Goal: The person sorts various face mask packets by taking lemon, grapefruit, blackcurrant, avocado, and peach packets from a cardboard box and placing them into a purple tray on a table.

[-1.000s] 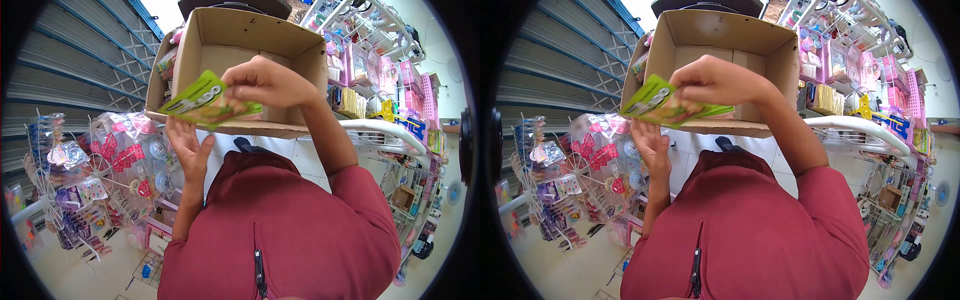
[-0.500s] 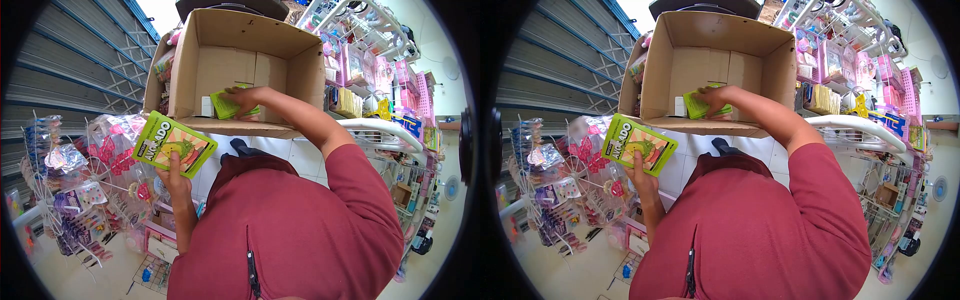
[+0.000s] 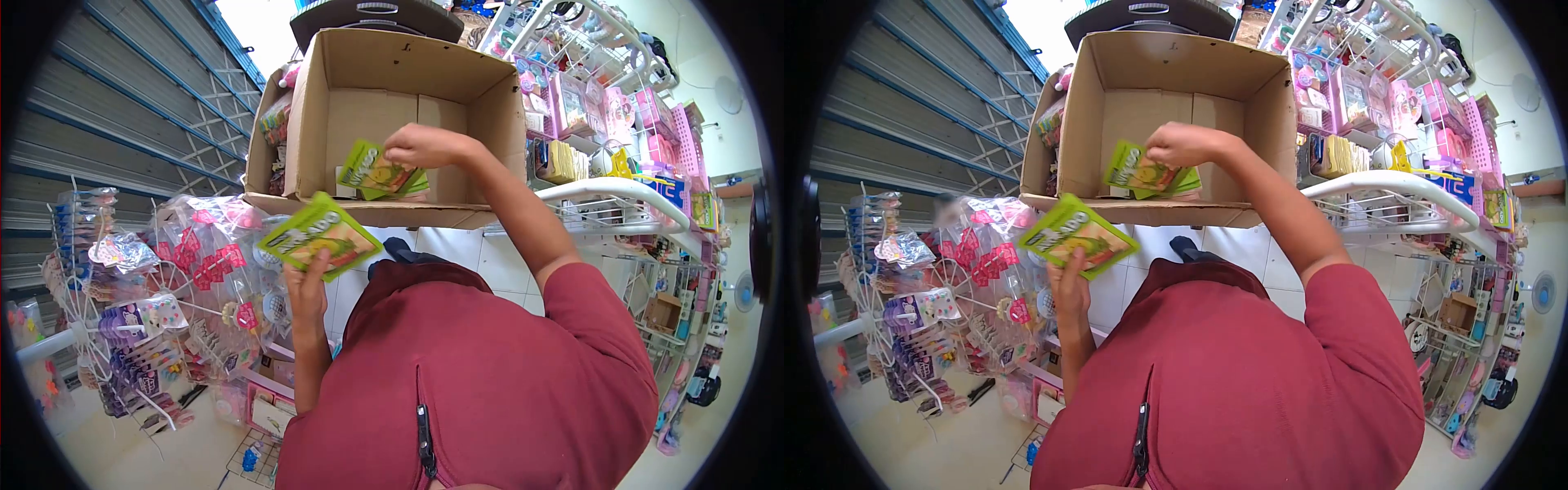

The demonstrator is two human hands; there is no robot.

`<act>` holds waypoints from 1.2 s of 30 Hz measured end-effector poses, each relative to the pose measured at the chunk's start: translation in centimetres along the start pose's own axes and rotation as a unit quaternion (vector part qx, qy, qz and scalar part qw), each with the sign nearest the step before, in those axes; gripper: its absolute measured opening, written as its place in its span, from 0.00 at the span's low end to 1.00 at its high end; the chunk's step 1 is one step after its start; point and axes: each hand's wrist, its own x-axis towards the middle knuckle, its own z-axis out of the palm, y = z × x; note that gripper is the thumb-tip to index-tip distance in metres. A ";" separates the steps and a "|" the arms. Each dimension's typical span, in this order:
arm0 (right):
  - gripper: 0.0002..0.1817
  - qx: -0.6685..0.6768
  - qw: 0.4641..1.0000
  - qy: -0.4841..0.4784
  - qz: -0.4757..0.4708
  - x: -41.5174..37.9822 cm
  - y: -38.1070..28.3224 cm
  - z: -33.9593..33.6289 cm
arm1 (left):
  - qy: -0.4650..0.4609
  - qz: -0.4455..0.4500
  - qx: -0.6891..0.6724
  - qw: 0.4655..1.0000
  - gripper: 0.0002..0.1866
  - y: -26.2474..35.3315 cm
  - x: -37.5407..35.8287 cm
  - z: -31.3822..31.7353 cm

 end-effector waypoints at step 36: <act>0.17 0.168 0.841 0.469 0.213 -64.5 -9.6 18.2 | -0.821 0.001 0.178 0.543 0.21 -16.7 -19.3 40.9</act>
